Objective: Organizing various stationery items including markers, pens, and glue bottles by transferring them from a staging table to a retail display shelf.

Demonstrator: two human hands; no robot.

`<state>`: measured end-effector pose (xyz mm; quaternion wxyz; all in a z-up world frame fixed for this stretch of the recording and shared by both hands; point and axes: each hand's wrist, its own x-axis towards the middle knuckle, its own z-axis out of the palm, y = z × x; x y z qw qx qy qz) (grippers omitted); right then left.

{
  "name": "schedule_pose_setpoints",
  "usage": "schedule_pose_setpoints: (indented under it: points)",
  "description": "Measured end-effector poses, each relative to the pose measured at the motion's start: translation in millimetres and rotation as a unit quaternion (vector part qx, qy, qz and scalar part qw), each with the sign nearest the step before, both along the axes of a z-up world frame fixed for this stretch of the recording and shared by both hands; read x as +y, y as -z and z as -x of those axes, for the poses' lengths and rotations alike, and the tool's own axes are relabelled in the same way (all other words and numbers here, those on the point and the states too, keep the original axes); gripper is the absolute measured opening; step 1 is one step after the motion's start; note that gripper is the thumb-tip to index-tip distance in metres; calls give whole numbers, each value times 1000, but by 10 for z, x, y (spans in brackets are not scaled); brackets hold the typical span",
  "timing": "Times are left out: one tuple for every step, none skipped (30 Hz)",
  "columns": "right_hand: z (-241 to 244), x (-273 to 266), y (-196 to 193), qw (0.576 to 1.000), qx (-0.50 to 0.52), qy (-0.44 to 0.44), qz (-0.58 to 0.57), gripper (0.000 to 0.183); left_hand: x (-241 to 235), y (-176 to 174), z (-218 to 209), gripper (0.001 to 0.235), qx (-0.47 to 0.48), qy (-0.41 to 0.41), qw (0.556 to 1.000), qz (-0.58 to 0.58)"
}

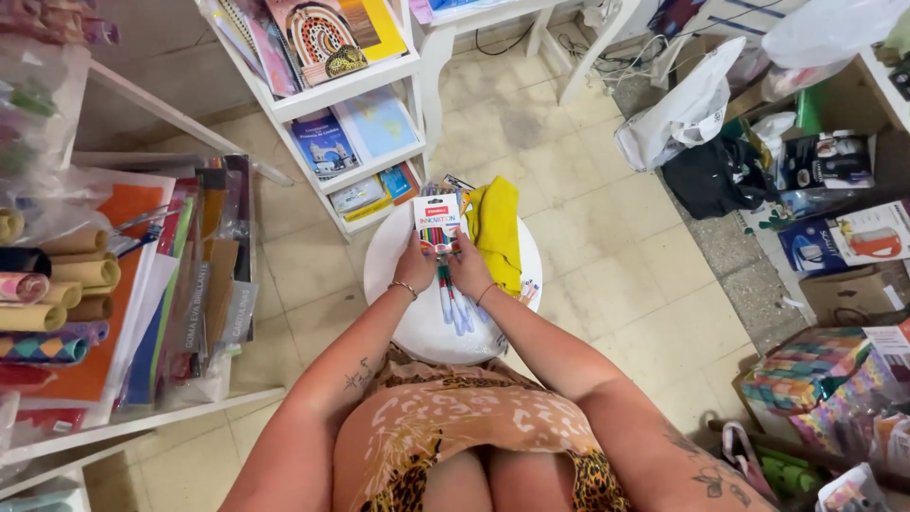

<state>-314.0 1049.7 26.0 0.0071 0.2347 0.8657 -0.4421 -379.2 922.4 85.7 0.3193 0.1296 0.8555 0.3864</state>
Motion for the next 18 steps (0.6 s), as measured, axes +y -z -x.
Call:
schedule_pose_setpoints:
  points:
    - [-18, 7, 53, 1000, -1, -3, 2, 65, 22, 242, 54, 72, -1, -3, 1000, 2]
    - [-37, 8, 109, 1000, 3, -6, 5, 64, 36, 488, 107, 63, 24, -56, 998, -25]
    - [-59, 6, 164, 1000, 7, -10, 8, 64, 44, 734, 156, 55, 50, -108, 992, -51]
    - [-93, -2, 151, 1000, 6, -12, 9, 64, 15, 806, 199, 55, 50, -111, 991, -50]
    - [-129, -13, 138, 999, 6, -8, 46, 64, -18, 878, 239, 52, 5, -146, 987, -68]
    - [-176, -36, 130, 997, 5, -2, 83, 64, -61, 955, 271, 50, -40, -179, 979, -85]
    - [-210, -50, 48, 996, 4, -3, 84, 64, -123, 826, 208, 50, -40, -181, 979, -84]
    - [-220, -36, -44, 996, 22, 1, 90, 58, -158, 689, 167, 53, -115, -241, 946, -183]
    - [-231, -24, -137, 995, 40, 4, 96, 53, -195, 551, 126, 57, -187, -297, 894, -279]
    - [-226, 140, -101, 995, 39, 1, 97, 53, -234, 468, 84, 57, -186, -300, 893, -279]
    - [-219, 303, -63, 994, 94, 9, -51, 47, -274, 386, 42, 60, -192, -302, 886, -295]
    - [-181, 460, -21, 969, 149, 19, -196, 42, -319, 303, 27, 63, -197, -302, 879, -312]
    - [-152, 535, -60, 969, 152, 16, -195, 42, -335, 290, 2, 63, -194, -305, 879, -312]
    - [-138, 609, -102, 979, 28, 36, -200, 63, -351, 273, -40, 64, -198, -310, 873, -321]
    - [-121, 683, -144, 973, -97, 56, -203, 89, -367, 256, -80, 65, -202, -315, 867, -330]
    - [-81, 712, -65, 973, -96, 53, -203, 89, -378, 293, -106, 65, -200, -317, 866, -331]
    - [-40, 739, 15, 976, -107, 41, -183, 89, -391, 330, -131, 65, -203, -314, 863, -340]
    - [-1, 768, 87, 979, -118, 29, -163, 91, -401, 363, -165, 65, -207, -311, 859, -350]
